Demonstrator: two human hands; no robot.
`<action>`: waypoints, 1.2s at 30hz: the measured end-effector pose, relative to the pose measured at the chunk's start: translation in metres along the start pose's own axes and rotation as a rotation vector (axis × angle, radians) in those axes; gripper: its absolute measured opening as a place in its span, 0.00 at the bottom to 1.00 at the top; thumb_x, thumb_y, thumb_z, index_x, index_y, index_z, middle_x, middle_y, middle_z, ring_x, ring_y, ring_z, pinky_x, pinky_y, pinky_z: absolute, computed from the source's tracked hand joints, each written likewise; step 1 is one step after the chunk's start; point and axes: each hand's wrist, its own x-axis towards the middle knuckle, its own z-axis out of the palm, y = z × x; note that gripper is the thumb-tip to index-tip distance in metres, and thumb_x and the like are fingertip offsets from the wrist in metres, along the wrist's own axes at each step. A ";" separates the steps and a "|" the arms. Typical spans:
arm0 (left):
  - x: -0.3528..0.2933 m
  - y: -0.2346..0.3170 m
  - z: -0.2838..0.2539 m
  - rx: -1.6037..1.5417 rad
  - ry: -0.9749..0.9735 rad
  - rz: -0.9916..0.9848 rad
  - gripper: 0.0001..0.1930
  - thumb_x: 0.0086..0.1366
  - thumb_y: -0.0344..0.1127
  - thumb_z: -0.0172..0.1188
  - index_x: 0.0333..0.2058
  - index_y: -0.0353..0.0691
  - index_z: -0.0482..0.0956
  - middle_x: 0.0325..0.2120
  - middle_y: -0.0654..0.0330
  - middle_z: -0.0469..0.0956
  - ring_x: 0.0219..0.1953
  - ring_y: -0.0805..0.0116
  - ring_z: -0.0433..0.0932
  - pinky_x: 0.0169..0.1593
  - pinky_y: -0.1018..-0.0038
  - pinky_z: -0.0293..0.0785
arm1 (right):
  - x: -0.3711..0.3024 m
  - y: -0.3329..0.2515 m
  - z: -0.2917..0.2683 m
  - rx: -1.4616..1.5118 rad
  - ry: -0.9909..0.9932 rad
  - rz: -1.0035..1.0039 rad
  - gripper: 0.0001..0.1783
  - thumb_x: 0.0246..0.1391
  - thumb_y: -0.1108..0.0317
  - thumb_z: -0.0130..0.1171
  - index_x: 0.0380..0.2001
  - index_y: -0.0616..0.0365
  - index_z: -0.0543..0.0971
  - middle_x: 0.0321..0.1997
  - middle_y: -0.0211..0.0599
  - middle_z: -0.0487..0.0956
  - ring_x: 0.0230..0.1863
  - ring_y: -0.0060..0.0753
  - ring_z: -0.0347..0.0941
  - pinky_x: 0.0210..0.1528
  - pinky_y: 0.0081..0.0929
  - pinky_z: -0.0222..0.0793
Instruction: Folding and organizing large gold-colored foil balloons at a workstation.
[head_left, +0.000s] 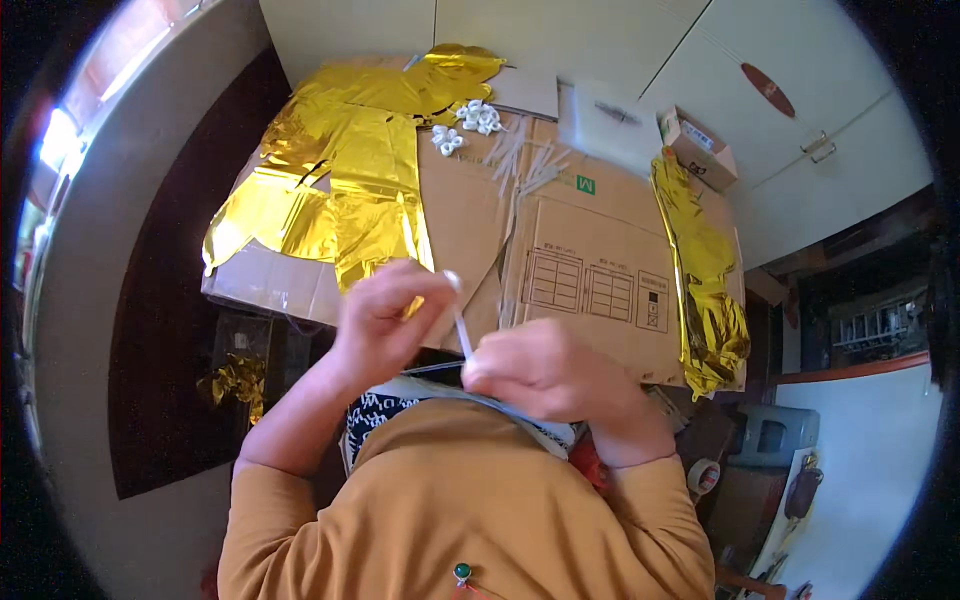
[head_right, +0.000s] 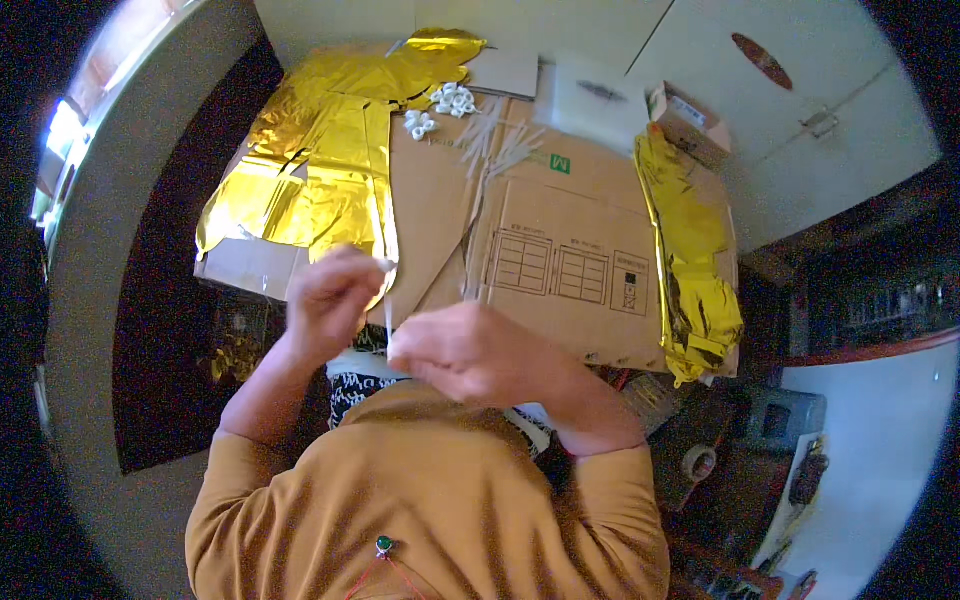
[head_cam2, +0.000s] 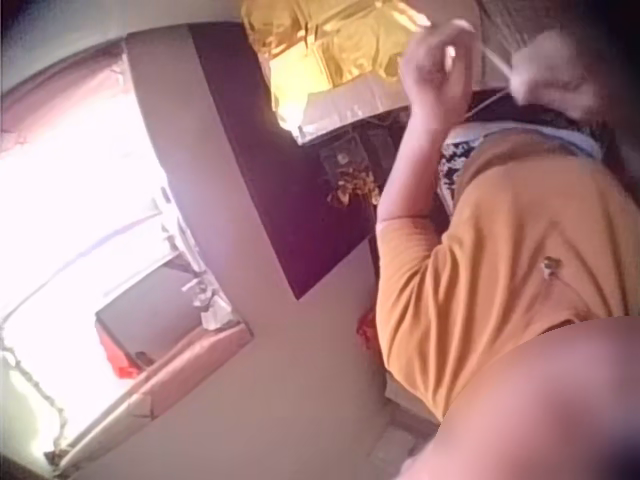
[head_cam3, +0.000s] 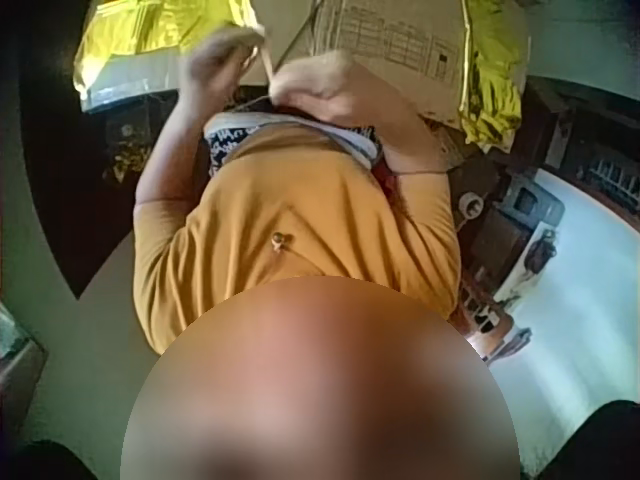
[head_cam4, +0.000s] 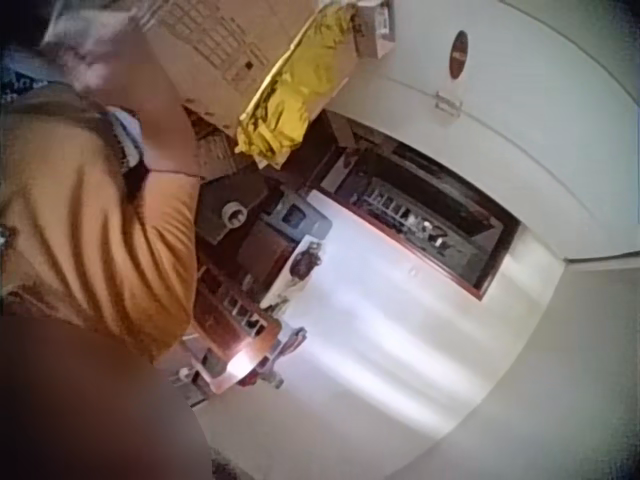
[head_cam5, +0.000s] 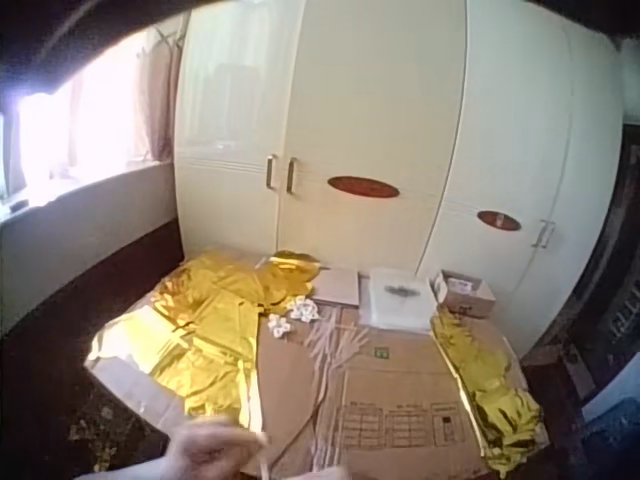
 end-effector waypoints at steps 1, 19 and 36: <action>-0.008 -0.011 0.006 -0.082 -0.074 0.018 0.04 0.56 0.23 0.59 0.31 0.35 0.80 0.23 0.58 0.75 0.26 0.67 0.74 0.32 0.75 0.69 | 0.004 -0.001 -0.007 -0.043 0.107 0.006 0.05 0.55 0.70 0.54 0.29 0.58 0.75 0.23 0.44 0.74 0.26 0.44 0.75 0.29 0.32 0.69; 0.004 0.018 0.012 -0.283 -0.390 0.153 0.08 0.54 0.19 0.59 0.34 0.34 0.80 0.26 0.57 0.76 0.29 0.65 0.75 0.35 0.72 0.71 | 0.011 0.023 -0.026 -0.020 0.420 0.157 0.02 0.52 0.75 0.57 0.27 0.60 0.77 0.23 0.37 0.76 0.24 0.34 0.73 0.30 0.25 0.68; 0.007 0.014 0.005 -0.437 -0.172 -0.067 0.06 0.59 0.24 0.59 0.35 0.36 0.82 0.25 0.61 0.76 0.32 0.71 0.72 0.38 0.76 0.68 | 0.004 0.043 -0.014 0.166 0.238 0.258 0.05 0.55 0.71 0.56 0.28 0.61 0.76 0.25 0.36 0.76 0.28 0.24 0.72 0.32 0.25 0.68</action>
